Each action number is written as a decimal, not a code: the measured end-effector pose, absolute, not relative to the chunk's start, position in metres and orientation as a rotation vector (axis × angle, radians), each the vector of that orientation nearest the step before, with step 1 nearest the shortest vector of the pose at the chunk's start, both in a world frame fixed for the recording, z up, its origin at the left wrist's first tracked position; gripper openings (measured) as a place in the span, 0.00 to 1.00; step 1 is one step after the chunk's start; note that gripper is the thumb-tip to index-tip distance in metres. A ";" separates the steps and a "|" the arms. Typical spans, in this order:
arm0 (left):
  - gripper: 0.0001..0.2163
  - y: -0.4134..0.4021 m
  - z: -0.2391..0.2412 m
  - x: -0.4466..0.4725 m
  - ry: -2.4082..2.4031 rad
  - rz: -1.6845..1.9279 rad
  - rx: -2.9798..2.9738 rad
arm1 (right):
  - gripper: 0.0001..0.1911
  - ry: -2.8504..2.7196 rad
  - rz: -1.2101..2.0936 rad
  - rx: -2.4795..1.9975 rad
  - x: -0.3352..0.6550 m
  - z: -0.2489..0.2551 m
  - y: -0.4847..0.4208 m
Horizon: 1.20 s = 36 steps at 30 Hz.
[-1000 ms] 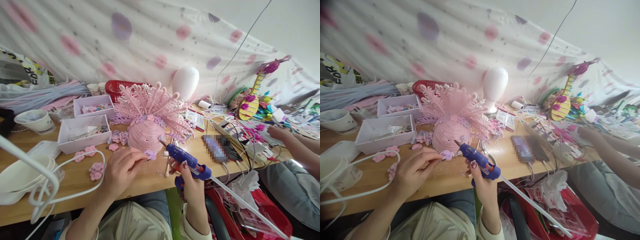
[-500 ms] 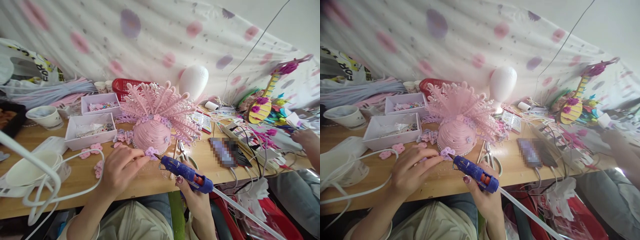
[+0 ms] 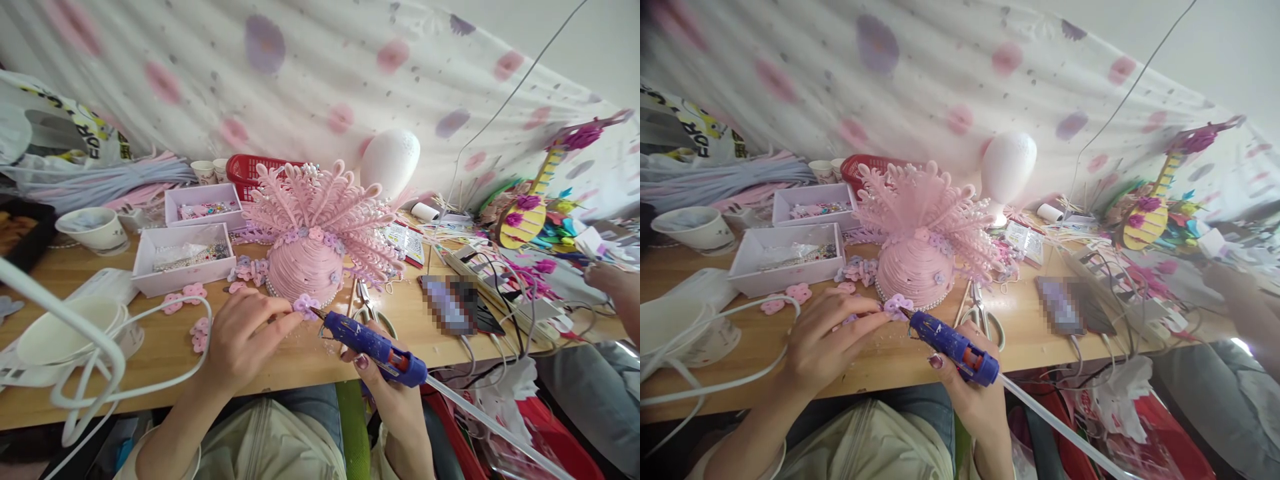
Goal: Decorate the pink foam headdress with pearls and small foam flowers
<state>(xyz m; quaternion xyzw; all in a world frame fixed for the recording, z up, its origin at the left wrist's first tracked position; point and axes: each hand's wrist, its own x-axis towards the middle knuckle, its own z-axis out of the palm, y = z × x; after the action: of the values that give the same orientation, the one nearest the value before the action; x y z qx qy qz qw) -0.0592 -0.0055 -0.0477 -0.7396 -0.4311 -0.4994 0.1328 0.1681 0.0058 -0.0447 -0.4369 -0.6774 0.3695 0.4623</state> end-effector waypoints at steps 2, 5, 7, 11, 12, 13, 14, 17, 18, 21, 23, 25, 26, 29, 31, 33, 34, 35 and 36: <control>0.08 -0.005 -0.047 -0.059 -1.237 -1.450 -2.142 | 0.16 -1.680 0.911 -1.068 0.168 -0.042 0.006; 0.07 -0.005 -0.046 -0.059 -1.237 -1.454 -2.146 | 0.15 -1.624 0.882 -1.106 0.168 -0.045 0.005; 0.07 -0.005 -0.046 -0.059 -1.221 -1.448 -2.150 | 0.15 -1.578 0.866 -1.137 0.169 -0.049 0.004; 0.09 -0.004 -0.047 -0.060 -1.163 -1.397 -2.149 | 0.14 -1.531 0.814 -1.149 0.170 -0.054 0.003; 0.09 -0.004 -0.047 -0.060 -1.154 -1.390 -2.142 | 0.14 -1.542 0.812 -1.139 0.170 -0.054 0.003; 0.09 -0.004 -0.048 -0.061 -1.150 -1.387 -2.134 | 0.14 -1.560 0.819 -1.128 0.170 -0.053 0.004; 0.09 -0.004 -0.048 -0.061 -1.148 -1.389 -2.125 | 0.14 -1.580 0.831 -1.117 0.170 -0.052 0.004; 0.10 -0.004 -0.049 -0.061 -1.157 -1.407 -2.114 | 0.15 -1.615 0.866 -1.116 0.170 -0.047 0.006; 0.11 -0.005 -0.050 -0.061 -1.161 -1.415 -2.114 | 0.15 -1.619 0.877 -1.120 0.170 -0.046 0.007; 0.10 -0.005 -0.050 -0.061 -1.171 -1.432 -2.112 | 0.15 -1.644 0.908 -1.116 0.172 -0.045 0.007; 0.10 -0.005 -0.050 -0.061 -1.170 -1.430 -2.112 | 0.15 -1.669 0.921 -1.101 0.173 -0.046 0.007; 0.10 -0.005 -0.049 -0.061 -1.168 -1.422 -2.116 | 0.15 -1.671 0.919 -1.099 0.174 -0.049 0.006; 0.10 -0.005 -0.049 -0.061 -1.167 -1.416 -2.122 | 0.15 -1.653 0.907 -1.105 0.174 -0.050 0.006; 0.10 -0.005 -0.048 -0.061 -1.149 -1.402 -2.146 | 0.15 -1.603 0.866 -1.122 0.172 -0.053 0.005; 0.09 -0.005 -0.048 -0.061 -1.137 -1.403 -2.154 | 0.14 -1.585 0.838 -1.126 0.170 -0.053 0.005; 0.09 -0.005 -0.049 -0.061 -1.137 -1.412 -2.150 | 0.14 -1.585 0.838 -1.120 0.169 -0.051 0.004; 0.09 -0.005 -0.049 -0.060 -1.142 -1.415 -2.147 | 0.14 -1.584 0.846 -1.116 0.169 -0.050 0.004; 0.09 -0.005 -0.049 -0.060 -1.146 -1.419 -2.140 | 0.14 -1.582 0.861 -1.113 0.169 -0.049 0.004; 0.10 -0.005 -0.049 -0.060 -1.149 -1.425 -2.133 | 0.14 -1.572 0.875 -1.117 0.170 -0.049 0.004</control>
<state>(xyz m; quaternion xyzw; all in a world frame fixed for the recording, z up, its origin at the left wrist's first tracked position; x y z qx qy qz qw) -0.0596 -0.0049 -0.0493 -0.7484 -0.4033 -0.5000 0.1649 0.1699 0.0040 -0.0488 -0.4598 -0.6473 0.3601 0.4899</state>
